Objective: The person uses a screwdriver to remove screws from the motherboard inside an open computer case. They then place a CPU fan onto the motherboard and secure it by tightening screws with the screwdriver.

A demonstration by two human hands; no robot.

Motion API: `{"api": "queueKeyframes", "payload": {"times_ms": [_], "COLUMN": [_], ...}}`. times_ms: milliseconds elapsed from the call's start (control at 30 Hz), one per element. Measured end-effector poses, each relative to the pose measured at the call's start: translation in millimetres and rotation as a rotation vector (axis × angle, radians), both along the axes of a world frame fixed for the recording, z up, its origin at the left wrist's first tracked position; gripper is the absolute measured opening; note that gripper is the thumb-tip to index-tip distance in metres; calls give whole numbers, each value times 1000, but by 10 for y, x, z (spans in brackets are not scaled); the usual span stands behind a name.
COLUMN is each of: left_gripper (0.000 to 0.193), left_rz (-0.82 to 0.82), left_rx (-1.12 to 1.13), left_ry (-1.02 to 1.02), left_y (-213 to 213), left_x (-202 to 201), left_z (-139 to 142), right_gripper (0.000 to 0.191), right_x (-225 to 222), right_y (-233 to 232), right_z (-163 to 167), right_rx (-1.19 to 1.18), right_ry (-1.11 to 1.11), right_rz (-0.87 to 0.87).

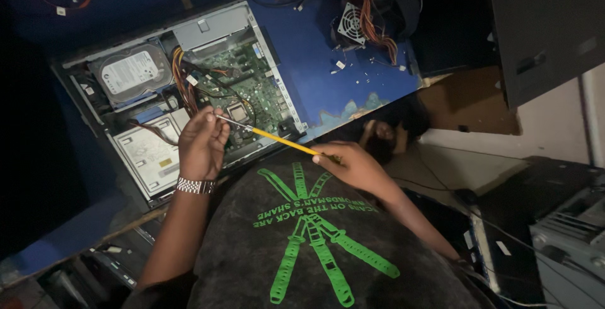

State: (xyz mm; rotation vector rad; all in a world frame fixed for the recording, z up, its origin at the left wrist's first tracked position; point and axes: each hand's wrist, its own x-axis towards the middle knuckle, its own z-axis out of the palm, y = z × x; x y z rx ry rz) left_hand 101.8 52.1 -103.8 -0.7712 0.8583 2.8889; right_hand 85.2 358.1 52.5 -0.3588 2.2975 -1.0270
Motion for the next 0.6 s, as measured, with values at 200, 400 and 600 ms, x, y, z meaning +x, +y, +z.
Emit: {"api": "queueKeyframes", "payload": {"times_ms": [200,400,600], "left_gripper": [19,18,15], "left_rz": [-14,-28,20], "left_rx": [-116,-146,-11], "left_ry": [-17,-53,36], "left_y": [-6,-24,17], "left_x": [30,68,129], "left_z": [-29,-112,-203], "right_gripper": [29,29,30], "right_x": [24,38,23], "right_y": [18,23,8], "right_z": [22,19,2], "right_rx": [100,82,13], "right_ry": [36,177,94], "right_rz": [5,59,9]}}
